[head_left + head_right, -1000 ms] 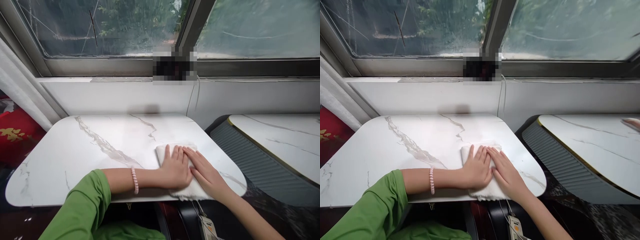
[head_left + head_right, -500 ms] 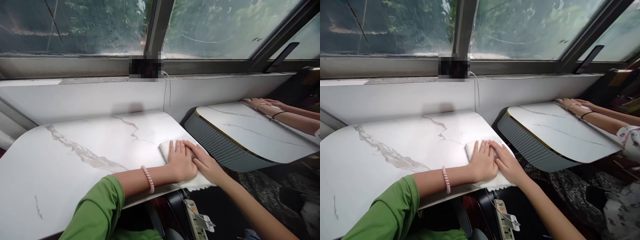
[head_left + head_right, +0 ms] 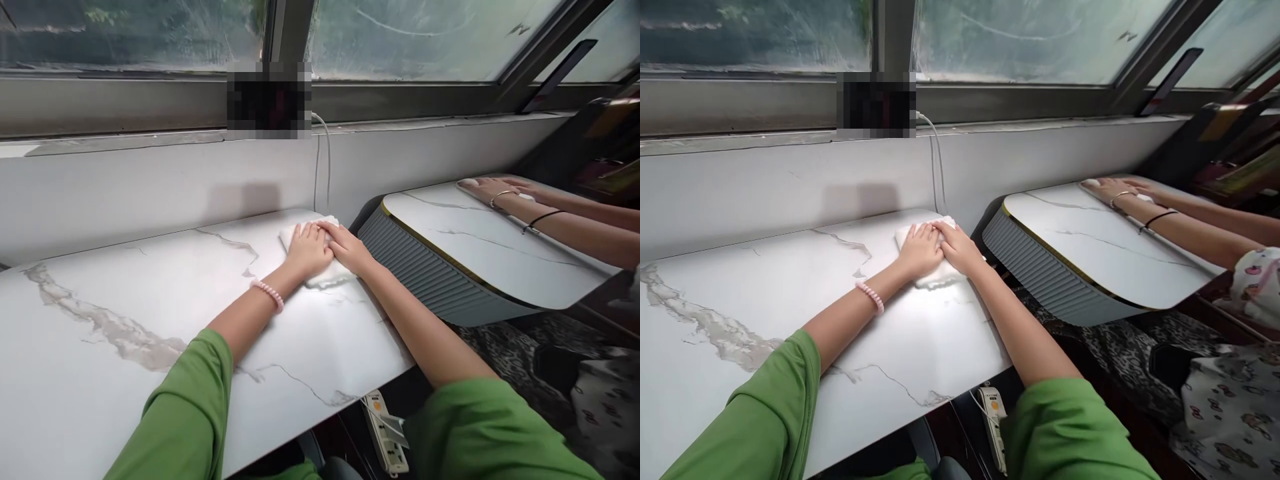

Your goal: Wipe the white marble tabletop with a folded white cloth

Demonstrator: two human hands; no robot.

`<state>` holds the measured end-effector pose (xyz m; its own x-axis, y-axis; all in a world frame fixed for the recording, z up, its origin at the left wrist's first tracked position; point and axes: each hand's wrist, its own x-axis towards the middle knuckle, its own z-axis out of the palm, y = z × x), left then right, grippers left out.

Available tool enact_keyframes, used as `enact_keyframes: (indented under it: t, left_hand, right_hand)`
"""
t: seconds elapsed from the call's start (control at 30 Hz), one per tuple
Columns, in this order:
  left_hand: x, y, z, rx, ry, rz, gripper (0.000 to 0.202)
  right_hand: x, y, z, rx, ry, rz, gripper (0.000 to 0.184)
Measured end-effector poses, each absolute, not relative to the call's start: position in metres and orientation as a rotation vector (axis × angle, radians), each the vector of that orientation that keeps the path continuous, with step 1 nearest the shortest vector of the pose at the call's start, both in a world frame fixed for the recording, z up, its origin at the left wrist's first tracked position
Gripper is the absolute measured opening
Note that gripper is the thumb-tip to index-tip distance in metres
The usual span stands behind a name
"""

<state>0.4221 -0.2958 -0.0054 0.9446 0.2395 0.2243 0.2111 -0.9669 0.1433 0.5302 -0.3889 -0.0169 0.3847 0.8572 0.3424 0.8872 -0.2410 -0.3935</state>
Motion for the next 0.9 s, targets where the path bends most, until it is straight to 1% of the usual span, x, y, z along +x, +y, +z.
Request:
enact_keyframes:
  t: [0.17,0.5,0.73,0.9]
  left_hand:
    - [0.439,-0.269,-0.005,2.968,0.454,0.335,0.055]
    - [0.458,-0.242,-0.005,2.949,0.509,0.383,0.052]
    - [0.445,-0.251,-0.004,2.977,0.498,0.361,0.054]
    - [0.418,-0.284,-0.005,3.000,0.473,0.359,0.055]
  right_hand:
    - [0.550,-0.355,-0.016,-2.076,-1.546,-0.081,0.056]
    - [0.564,-0.324,-0.009,-2.164,-1.484,-0.059,0.053]
    - [0.554,-0.336,-0.011,-2.183,-1.513,-0.034,0.055]
    - [0.530,-0.371,-0.014,-2.107,-1.550,-0.039,0.056]
